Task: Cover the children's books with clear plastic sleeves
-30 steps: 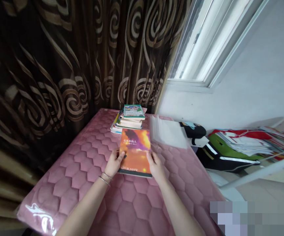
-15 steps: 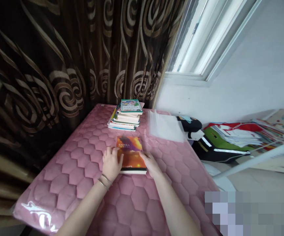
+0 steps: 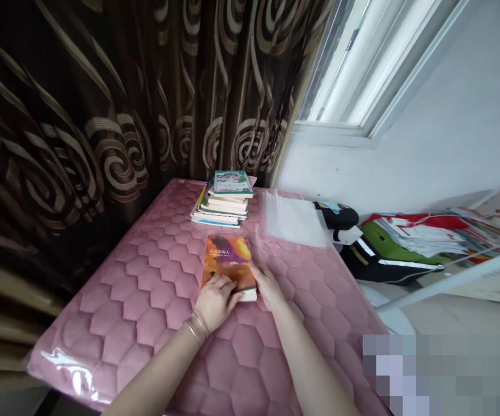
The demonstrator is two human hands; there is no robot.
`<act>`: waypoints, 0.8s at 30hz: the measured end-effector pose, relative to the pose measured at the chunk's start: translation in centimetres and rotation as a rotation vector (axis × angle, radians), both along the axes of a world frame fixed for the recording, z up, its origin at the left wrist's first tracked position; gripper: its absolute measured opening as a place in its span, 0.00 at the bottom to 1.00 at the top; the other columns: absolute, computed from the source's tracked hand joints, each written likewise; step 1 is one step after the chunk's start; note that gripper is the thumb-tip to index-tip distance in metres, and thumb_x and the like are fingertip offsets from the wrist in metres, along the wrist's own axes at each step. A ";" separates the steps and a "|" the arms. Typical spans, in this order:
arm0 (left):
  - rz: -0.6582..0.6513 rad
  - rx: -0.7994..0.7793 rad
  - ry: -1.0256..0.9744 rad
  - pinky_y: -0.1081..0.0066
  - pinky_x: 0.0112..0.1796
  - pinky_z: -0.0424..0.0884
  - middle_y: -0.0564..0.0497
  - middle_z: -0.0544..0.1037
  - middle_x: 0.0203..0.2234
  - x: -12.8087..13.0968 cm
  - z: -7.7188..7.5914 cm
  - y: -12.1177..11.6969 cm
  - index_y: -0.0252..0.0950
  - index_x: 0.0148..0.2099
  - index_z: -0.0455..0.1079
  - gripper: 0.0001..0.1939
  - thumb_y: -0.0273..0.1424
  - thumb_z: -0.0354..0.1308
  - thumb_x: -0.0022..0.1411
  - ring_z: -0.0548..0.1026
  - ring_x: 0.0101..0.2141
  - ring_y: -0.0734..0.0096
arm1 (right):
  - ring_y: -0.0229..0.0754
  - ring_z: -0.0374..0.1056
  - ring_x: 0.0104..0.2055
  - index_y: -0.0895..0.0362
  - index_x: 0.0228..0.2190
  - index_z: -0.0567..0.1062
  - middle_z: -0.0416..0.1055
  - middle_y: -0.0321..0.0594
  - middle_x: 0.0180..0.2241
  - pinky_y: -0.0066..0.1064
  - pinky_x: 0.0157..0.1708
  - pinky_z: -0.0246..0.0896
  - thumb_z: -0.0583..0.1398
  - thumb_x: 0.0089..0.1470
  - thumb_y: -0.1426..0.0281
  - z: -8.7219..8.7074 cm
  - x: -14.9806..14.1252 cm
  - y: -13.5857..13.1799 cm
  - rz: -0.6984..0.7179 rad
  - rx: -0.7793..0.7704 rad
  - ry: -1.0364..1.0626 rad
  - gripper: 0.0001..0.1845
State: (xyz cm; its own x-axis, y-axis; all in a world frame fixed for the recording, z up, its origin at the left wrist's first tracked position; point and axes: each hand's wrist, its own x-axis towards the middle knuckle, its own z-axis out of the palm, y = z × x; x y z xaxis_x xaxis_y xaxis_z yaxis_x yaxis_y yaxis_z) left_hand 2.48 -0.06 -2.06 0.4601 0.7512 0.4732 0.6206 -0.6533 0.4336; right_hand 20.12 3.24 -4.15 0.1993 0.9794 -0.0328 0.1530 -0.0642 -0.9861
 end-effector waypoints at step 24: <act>-0.012 -0.093 -0.040 0.59 0.46 0.68 0.45 0.76 0.40 -0.6 0.9 -0.5 0.39 0.45 0.76 0.16 0.42 0.53 0.63 0.72 0.42 0.61 | 0.46 0.73 0.37 0.58 0.33 0.77 0.78 0.43 0.34 0.33 0.34 0.67 0.58 0.48 0.48 0.1 0.1 -0.1 0.018 -0.015 0.049 0.25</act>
